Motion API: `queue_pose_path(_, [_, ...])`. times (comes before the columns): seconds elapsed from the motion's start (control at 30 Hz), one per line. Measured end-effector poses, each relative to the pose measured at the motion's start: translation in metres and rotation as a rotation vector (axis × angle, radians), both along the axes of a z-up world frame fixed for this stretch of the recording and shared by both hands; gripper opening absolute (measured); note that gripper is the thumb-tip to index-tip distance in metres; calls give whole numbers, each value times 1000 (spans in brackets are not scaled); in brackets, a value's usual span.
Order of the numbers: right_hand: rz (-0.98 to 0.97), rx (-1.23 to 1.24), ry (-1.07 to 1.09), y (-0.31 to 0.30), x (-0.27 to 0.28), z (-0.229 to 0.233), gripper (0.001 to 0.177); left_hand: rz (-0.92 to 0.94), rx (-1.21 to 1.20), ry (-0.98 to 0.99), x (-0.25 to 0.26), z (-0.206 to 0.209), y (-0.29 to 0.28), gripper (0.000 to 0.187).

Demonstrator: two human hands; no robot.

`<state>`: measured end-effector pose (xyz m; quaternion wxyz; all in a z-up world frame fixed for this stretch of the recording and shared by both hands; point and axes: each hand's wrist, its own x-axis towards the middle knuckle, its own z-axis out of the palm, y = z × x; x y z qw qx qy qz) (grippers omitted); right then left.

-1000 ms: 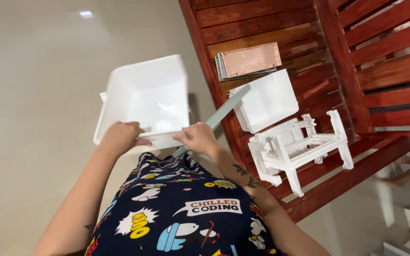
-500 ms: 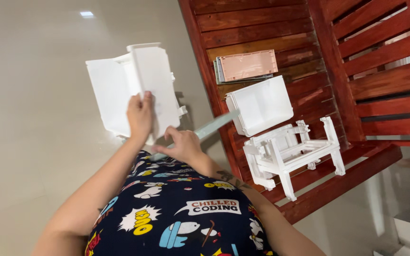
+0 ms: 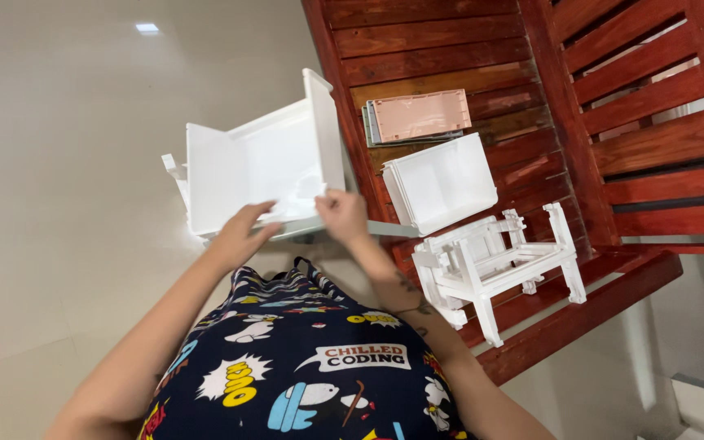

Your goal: The person repeatedly picks up white plastic frames and trays, inserts a rectangular insert into the frame, and places the assembled unit on a wooden bench. The person handles multiple identical units in a repetitive cycle.

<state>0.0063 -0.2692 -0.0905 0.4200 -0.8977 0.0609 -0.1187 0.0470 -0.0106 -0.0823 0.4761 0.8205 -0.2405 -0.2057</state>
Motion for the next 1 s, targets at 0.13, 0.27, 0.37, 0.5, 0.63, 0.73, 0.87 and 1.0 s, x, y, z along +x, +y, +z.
queue_pose_path(0.13, [41,242,47,-51,-3,-16,42,-65,432,-363,-5,-33,61,63])
queue_pose_path(0.27, [-36,535,-42,-67,-3,-32,36,9,559,-553,-1,-51,82,35])
queue_pose_path(0.37, [-150,501,-202,-52,-11,-34,27,71,451,-594,-1,-47,70,35])
queue_pose_path(0.5, [-60,574,-75,5,-31,-17,42,130,453,-624,-5,-24,36,29])
queue_pose_path(0.63, [172,541,302,49,-41,7,86,-2,484,-692,-2,0,11,17])
queue_pose_path(0.73, [196,577,215,56,-29,8,75,-107,496,-726,7,9,5,14])
queue_pose_path(0.87, [165,438,359,43,-10,-8,15,-159,385,-683,14,12,4,20])
queue_pose_path(1.0, [188,393,352,37,-9,-18,18,-116,115,-686,10,17,13,24])
